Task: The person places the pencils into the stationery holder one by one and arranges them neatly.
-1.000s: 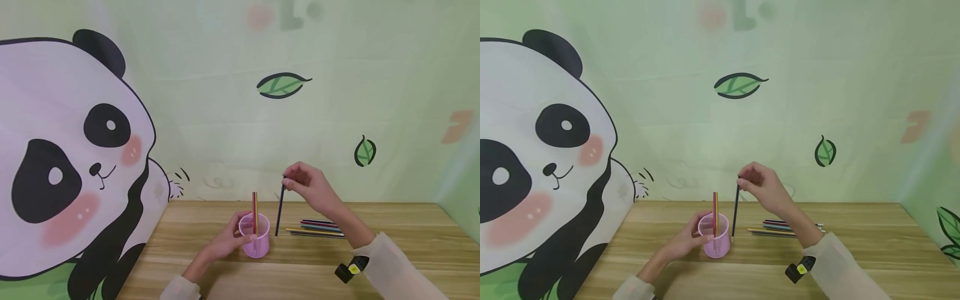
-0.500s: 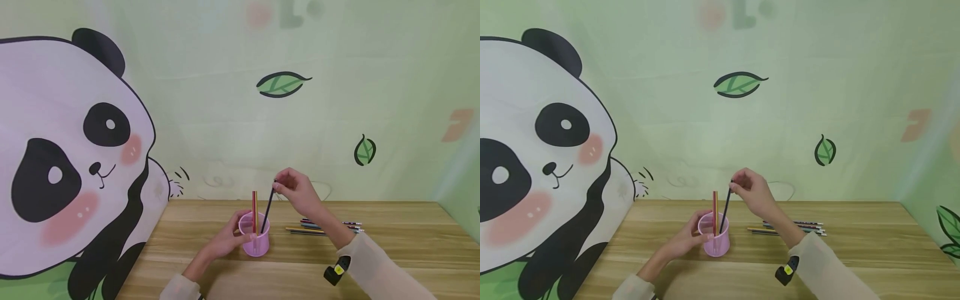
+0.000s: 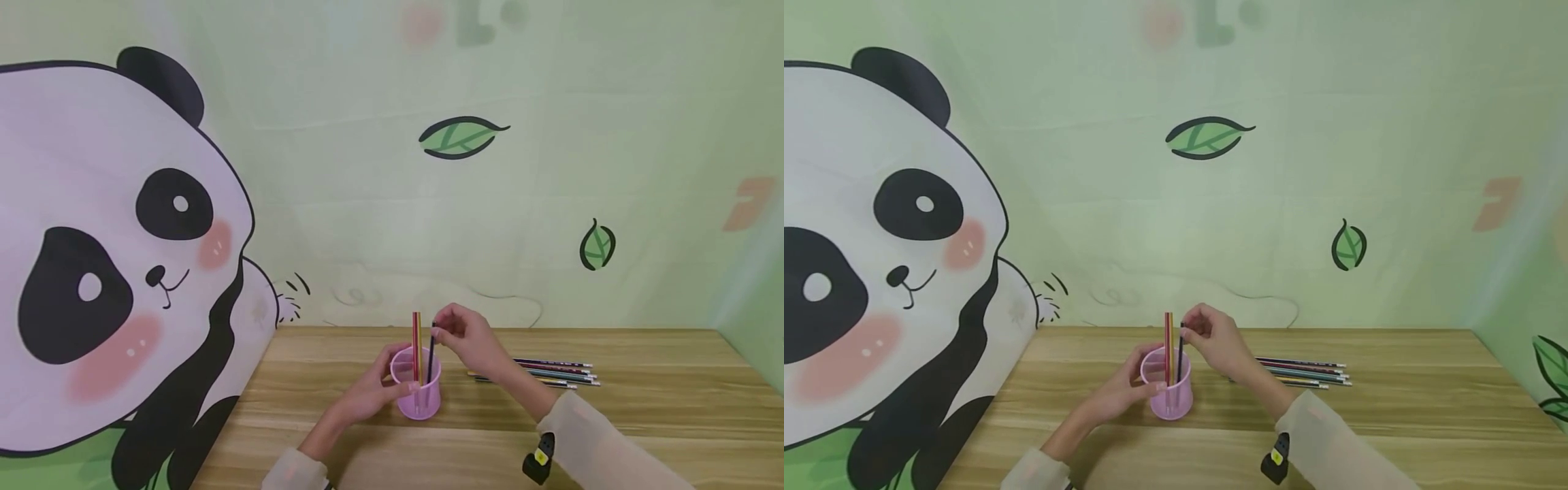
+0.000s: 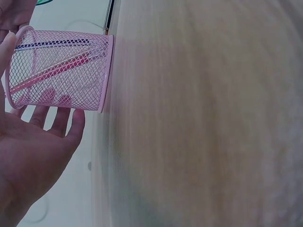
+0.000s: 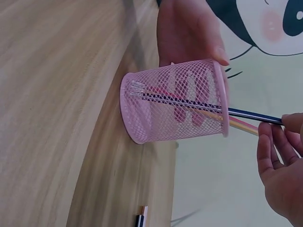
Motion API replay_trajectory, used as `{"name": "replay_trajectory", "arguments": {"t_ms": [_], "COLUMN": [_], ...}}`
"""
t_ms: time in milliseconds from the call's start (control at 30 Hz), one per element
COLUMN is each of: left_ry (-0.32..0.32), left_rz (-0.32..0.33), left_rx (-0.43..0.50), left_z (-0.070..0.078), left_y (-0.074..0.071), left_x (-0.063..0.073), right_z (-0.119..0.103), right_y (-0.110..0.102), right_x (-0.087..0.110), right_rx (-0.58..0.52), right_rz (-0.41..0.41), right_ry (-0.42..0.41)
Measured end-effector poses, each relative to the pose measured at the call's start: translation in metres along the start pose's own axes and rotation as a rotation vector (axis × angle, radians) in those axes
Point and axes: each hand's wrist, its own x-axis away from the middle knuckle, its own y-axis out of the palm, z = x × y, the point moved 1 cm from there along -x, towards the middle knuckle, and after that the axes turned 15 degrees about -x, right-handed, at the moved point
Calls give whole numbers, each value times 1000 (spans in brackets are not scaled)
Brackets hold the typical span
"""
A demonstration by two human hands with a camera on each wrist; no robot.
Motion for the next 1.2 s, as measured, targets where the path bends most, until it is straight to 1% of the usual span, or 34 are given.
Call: {"name": "replay_trajectory", "arguments": {"t_ms": [233,367,533,633,767,933,1067,1200], "left_ry": [-8,-11,-4,10,17,10,10,9], "left_rz": [-1,1,1,-3,-5,-6,-4,-5], "left_rx": [10,13,15,33,51,50,51,50], "left_z": [0,0,0,1,1,0,-2,-3], "left_y": [0,0,0,1,1,2,2,2], "left_x": [0,1,1,1,0,-1,-1,-1], "right_z": [3,7,16,21,28,37,45,56], "right_y": [2,3,2,-1,-8,-21,-33,-47], "right_x": [1,3,8,11,16,26,35,45], "right_rx": [19,57,86,105,140,174,236,313], "right_rz": [-3,-2,-30,-35,-45,-56,-66,-98], "right_ry": [15,33,48,62,63,66,73,55]}}
